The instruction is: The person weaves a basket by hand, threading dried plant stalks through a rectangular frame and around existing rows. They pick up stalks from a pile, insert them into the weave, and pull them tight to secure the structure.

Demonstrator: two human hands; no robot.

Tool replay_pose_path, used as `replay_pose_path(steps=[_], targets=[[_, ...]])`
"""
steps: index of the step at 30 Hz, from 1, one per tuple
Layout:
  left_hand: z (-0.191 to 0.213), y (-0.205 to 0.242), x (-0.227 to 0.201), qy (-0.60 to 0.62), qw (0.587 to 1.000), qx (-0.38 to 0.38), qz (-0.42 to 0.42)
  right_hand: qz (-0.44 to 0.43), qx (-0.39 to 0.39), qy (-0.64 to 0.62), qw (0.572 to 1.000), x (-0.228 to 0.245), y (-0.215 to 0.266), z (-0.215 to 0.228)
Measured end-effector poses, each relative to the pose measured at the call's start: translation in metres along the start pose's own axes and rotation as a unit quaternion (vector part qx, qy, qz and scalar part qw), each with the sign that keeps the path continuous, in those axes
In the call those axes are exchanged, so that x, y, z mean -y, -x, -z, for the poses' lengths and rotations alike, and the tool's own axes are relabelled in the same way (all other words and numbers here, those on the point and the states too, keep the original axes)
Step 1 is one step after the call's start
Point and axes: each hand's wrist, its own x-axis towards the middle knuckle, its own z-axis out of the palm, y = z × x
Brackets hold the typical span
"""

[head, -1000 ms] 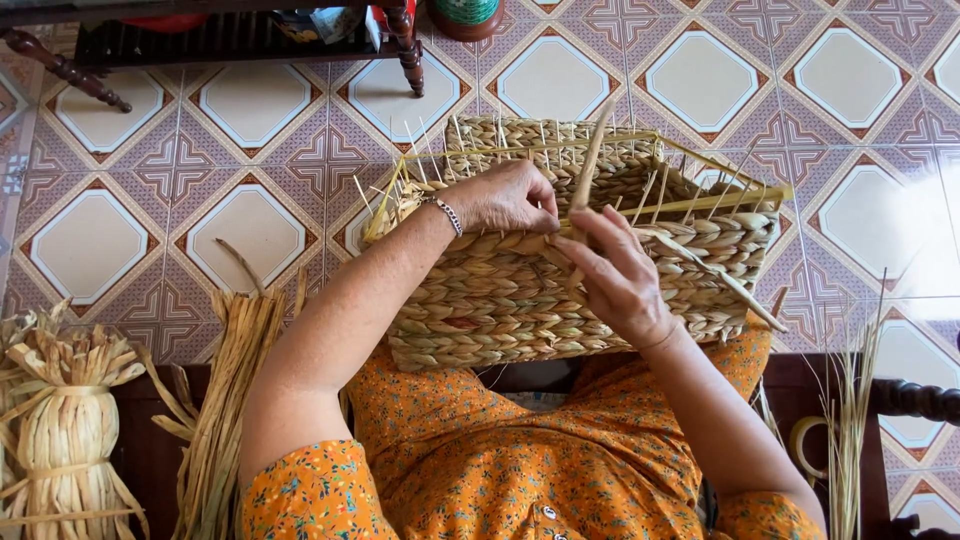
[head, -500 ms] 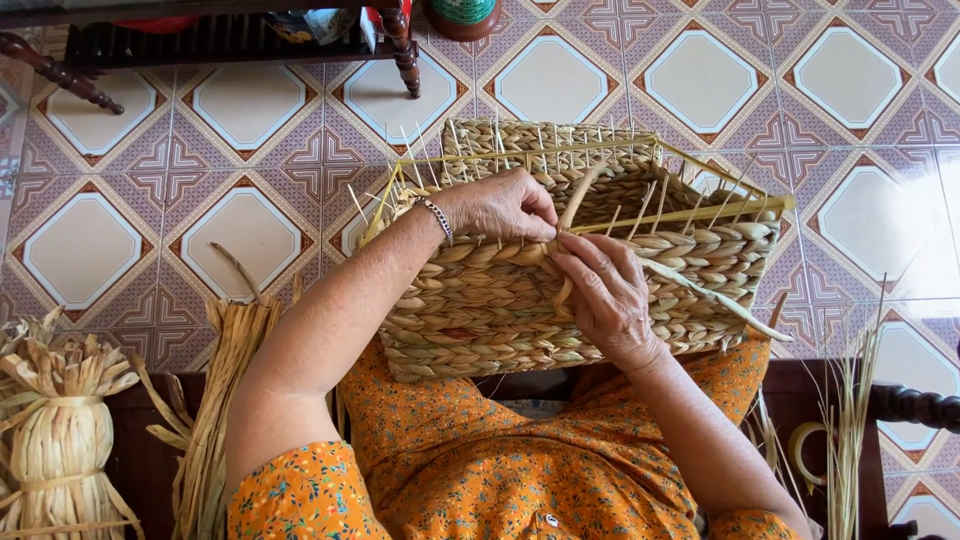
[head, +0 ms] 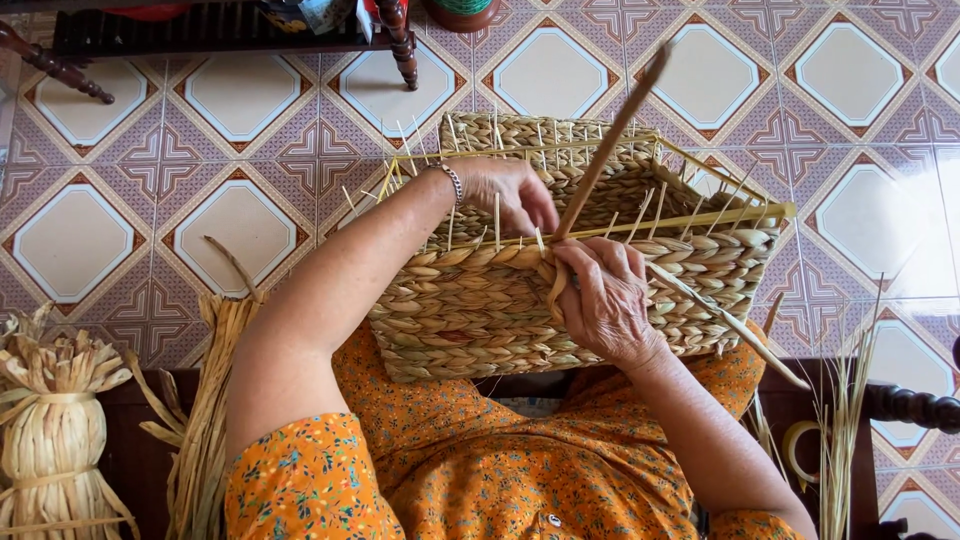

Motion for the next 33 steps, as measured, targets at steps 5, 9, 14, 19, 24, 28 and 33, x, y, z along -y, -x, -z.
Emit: replay_pose_path(steps=[5,9,14,19,24,28,33], targets=[[-0.011,-0.021,0.016,0.145,0.972,0.113,-0.144,-0.035,0.011,0.002,0.999,-0.012,0.007,-0.009],[-0.013,-0.021,0.019,0.15,0.976,0.084,-0.135,-0.013,-0.033,-0.063,0.997,-0.016,0.001,-0.005],[-0.015,-0.02,0.011,0.174,0.975,0.081,-0.111,-0.056,-0.069,-0.164,0.982,-0.013,-0.006,0.013],[-0.003,-0.023,-0.005,-0.049,0.992,-0.021,0.111,-0.021,-0.001,-0.148,0.989,-0.034,0.003,0.016],[0.011,-0.046,0.015,-0.358,0.914,-0.069,0.176,-0.18,0.072,-0.277,0.941,-0.043,0.02,0.02],[0.026,-0.053,0.03,-0.485,0.831,-0.109,0.249,-0.106,0.037,-0.284,0.952,-0.057,0.03,0.002],[0.047,-0.035,0.074,-0.476,0.748,-0.154,0.435,-0.033,-0.023,-0.187,0.981,-0.03,0.01,0.008]])
